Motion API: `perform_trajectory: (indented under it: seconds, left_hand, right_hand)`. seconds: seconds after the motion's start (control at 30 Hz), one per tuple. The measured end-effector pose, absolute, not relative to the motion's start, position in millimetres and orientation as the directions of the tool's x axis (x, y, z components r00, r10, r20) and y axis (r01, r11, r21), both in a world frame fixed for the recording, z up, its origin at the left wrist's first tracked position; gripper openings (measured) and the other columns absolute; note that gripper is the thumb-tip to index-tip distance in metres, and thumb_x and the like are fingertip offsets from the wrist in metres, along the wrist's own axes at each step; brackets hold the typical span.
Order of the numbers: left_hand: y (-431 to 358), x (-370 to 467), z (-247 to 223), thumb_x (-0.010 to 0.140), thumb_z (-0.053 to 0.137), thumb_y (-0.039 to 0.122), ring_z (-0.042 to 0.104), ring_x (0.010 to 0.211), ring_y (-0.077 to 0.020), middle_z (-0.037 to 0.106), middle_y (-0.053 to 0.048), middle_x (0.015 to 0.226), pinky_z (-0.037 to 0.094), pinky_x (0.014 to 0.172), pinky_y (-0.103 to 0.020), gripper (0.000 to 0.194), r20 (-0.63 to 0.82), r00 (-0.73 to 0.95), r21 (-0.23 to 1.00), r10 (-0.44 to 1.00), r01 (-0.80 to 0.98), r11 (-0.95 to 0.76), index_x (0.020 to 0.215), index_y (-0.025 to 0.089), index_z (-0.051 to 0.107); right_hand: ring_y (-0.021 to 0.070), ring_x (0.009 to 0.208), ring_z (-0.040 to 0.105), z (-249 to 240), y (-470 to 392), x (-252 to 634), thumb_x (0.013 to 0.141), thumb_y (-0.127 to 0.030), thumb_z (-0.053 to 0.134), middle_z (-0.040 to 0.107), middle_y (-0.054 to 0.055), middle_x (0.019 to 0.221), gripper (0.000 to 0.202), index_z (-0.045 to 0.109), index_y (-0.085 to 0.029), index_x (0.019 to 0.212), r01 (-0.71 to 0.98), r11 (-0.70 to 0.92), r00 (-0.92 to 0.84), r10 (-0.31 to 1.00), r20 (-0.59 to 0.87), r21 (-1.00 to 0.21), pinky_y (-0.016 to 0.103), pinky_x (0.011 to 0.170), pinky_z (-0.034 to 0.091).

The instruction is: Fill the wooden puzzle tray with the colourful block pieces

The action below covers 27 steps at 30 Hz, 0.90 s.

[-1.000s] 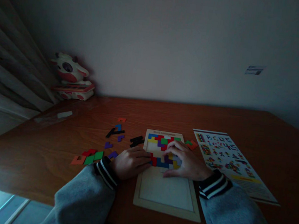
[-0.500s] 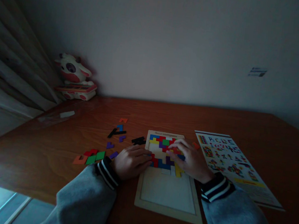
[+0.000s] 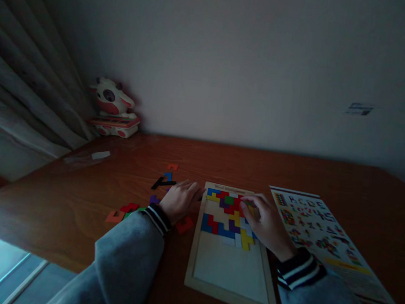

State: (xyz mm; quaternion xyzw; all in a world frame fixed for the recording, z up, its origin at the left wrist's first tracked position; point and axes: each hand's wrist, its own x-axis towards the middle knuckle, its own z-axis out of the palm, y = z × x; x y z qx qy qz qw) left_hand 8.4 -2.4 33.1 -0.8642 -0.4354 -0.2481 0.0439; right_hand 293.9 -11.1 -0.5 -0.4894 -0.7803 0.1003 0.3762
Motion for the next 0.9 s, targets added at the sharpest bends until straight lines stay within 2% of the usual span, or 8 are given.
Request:
perform_trajectory:
  seconds: [0.17, 0.27, 0.37, 0.47, 0.57, 0.63, 0.77, 0.9]
  left_hand:
    - [-5.8, 11.8, 17.4, 0.104, 0.040, 0.030, 0.063, 0.072, -0.0157, 0.064, -0.003, 0.077, 0.050, 0.066, -0.025, 0.028, 0.442, 0.490, 0.169, 0.751, 0.777, -0.606, 0.086, 0.018, 0.057]
    - [-3.9, 4.8, 17.9, 0.104, 0.040, 0.026, 0.066, 0.085, -0.0160, 0.068, -0.005, 0.090, 0.053, 0.078, -0.026, 0.022, 0.461, 0.425, 0.176, 0.779, 0.817, -0.549, 0.101, 0.017, 0.060]
    - [1.7, -12.1, 23.4, 0.103, 0.041, 0.024, 0.064, 0.096, -0.0204, 0.068, -0.009, 0.100, 0.052, 0.090, -0.034, 0.023, 0.465, 0.331, 0.172, 0.821, 0.876, -0.450, 0.108, 0.017, 0.062]
    - [8.4, -36.2, 24.4, 0.097, 0.046, 0.016, 0.062, 0.105, -0.0268, 0.067, -0.014, 0.109, 0.050, 0.095, -0.044, 0.022, 0.430, 0.252, 0.155, 0.867, 0.926, -0.345, 0.110, 0.014, 0.064]
    - [15.8, -60.0, 18.1, 0.088, 0.051, 0.006, 0.056, 0.121, -0.0270, 0.061, -0.014, 0.131, 0.046, 0.103, -0.044, 0.039, 0.362, 0.226, 0.141, 0.904, 0.946, -0.293, 0.125, 0.016, 0.060]
    - [21.1, -72.1, 11.8, 0.085, 0.053, 0.005, 0.053, 0.127, -0.0257, 0.059, -0.011, 0.136, 0.043, 0.107, -0.042, 0.045, 0.317, 0.220, 0.131, 0.923, 0.953, -0.272, 0.127, 0.018, 0.060]
    - [30.7, -83.7, 3.4, 0.087, 0.053, 0.007, 0.058, 0.120, -0.0247, 0.063, -0.010, 0.131, 0.045, 0.105, -0.039, 0.037, 0.276, 0.192, 0.108, 0.942, 0.968, -0.229, 0.120, 0.018, 0.066]
    - [34.5, -83.1, 3.6, 0.097, 0.048, 0.021, 0.063, 0.108, -0.0232, 0.069, -0.009, 0.115, 0.047, 0.101, -0.037, 0.027, 0.286, 0.187, 0.085, 0.940, 0.972, -0.220, 0.110, 0.021, 0.071]
  right_hand:
    - [0.0237, 0.102, 0.061, -4.3, -10.2, 295.0, 0.096, -0.042, 0.052, 0.064, 0.006, 0.106, 0.022, 0.062, -0.025, 0.107, 0.681, 0.504, -0.237, 0.838, 0.491, -0.531, 0.040, 0.089, 0.049]
    - [0.0239, 0.102, 0.061, -6.0, -9.9, 295.5, 0.095, -0.043, 0.052, 0.062, 0.006, 0.108, 0.024, 0.062, -0.025, 0.108, 0.673, 0.500, -0.233, 0.843, 0.485, -0.544, 0.039, 0.088, 0.050]
    - [0.0237, 0.101, 0.061, -6.3, -10.2, 295.5, 0.095, -0.044, 0.052, 0.062, 0.006, 0.107, 0.024, 0.062, -0.025, 0.107, 0.672, 0.491, -0.218, 0.847, 0.485, -0.554, 0.038, 0.087, 0.049]
    - [0.0234, 0.100, 0.060, -5.6, -10.7, 295.3, 0.095, -0.044, 0.052, 0.061, 0.006, 0.107, 0.024, 0.062, -0.026, 0.107, 0.678, 0.488, -0.215, 0.847, 0.487, -0.549, 0.038, 0.087, 0.049]
    - [0.0235, 0.101, 0.060, -5.1, -11.2, 295.0, 0.095, -0.044, 0.052, 0.061, 0.006, 0.107, 0.024, 0.062, -0.026, 0.107, 0.685, 0.490, -0.220, 0.844, 0.489, -0.539, 0.038, 0.087, 0.049]
    - [0.0236, 0.101, 0.060, -5.4, -11.1, 294.8, 0.095, -0.044, 0.052, 0.061, 0.005, 0.107, 0.024, 0.062, -0.026, 0.107, 0.687, 0.488, -0.217, 0.845, 0.489, -0.538, 0.039, 0.087, 0.049]
    - [0.0233, 0.097, 0.061, -6.4, -10.2, 294.6, 0.094, -0.044, 0.053, 0.061, 0.006, 0.106, 0.024, 0.063, -0.025, 0.106, 0.683, 0.487, -0.210, 0.845, 0.492, -0.545, 0.039, 0.084, 0.050]
    - [0.0237, 0.100, 0.061, -6.1, -10.4, 294.9, 0.094, -0.044, 0.053, 0.061, 0.006, 0.107, 0.025, 0.062, -0.025, 0.107, 0.680, 0.485, -0.211, 0.848, 0.487, -0.550, 0.040, 0.086, 0.050]
